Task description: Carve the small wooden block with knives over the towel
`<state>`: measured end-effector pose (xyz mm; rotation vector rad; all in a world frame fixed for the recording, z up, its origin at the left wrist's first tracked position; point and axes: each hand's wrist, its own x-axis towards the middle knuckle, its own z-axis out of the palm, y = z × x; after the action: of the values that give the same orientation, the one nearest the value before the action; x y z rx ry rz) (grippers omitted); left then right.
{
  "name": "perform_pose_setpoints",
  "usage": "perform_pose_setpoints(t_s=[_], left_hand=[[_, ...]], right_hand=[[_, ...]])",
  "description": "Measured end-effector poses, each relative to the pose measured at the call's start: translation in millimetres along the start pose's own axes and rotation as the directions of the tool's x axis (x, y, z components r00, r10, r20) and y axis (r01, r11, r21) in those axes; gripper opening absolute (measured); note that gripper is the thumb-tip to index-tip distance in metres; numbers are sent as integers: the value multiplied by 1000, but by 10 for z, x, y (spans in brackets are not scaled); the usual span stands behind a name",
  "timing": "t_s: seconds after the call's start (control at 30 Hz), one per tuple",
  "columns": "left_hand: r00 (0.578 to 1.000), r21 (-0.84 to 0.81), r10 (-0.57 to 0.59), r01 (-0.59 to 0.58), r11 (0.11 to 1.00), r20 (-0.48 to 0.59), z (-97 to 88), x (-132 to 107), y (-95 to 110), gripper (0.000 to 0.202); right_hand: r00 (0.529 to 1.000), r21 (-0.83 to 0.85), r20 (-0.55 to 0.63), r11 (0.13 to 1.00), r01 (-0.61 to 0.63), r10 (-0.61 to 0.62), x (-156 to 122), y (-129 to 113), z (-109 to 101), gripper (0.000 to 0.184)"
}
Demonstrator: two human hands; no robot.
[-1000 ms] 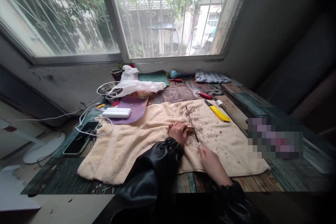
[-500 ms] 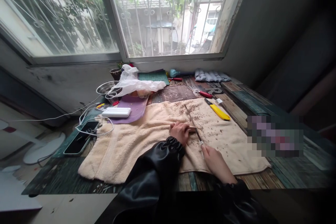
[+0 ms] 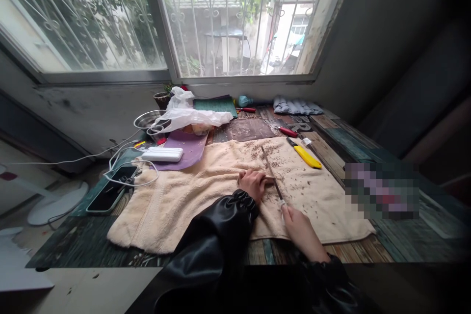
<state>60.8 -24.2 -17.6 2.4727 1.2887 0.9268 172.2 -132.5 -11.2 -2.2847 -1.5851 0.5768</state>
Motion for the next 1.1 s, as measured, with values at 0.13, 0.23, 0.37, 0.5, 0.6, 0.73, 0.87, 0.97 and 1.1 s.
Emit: perform_pose_setpoints(t_s=[0.13, 0.23, 0.37, 0.5, 0.6, 0.73, 0.87, 0.97, 1.1], left_hand=[[1000, 7, 27, -27, 1000, 2, 0, -17, 14, 13], [1000, 9, 23, -23, 1000, 1, 3, -35, 22, 13], [1000, 8, 15, -15, 1000, -2, 21, -30, 16, 13], [1000, 20, 18, -18, 1000, -4, 34, -17, 10, 13], [1000, 19, 5, -5, 1000, -10, 35, -10, 0, 14], [1000, 6, 10, -10, 1000, -5, 22, -6, -5, 14], [1000, 12, 17, -17, 1000, -1, 13, -23, 13, 13], [1000, 12, 11, -11, 1000, -7, 22, -37, 16, 13], [1000, 3, 18, -18, 1000, -4, 27, -31, 6, 14]], right_hand=[[1000, -17, -25, 1000, -17, 17, 83, -84, -37, 41], [999, -13, -43, 1000, -28, 27, 145, -135, -47, 40], [1000, 7, -29, 1000, -4, 5, 77, -65, -13, 39], [999, -8, -33, 1000, -22, 22, 89, -69, -10, 40], [999, -20, -42, 999, -26, 25, 113, -108, -15, 39], [1000, -14, -19, 1000, -10, 10, 41, -50, 5, 39], [1000, -26, -24, 1000, -13, 12, 87, -49, -7, 40], [999, -53, -37, 998, -30, 28, 176, -116, -22, 40], [1000, -9, -27, 1000, -9, 9, 143, -98, 0, 40]])
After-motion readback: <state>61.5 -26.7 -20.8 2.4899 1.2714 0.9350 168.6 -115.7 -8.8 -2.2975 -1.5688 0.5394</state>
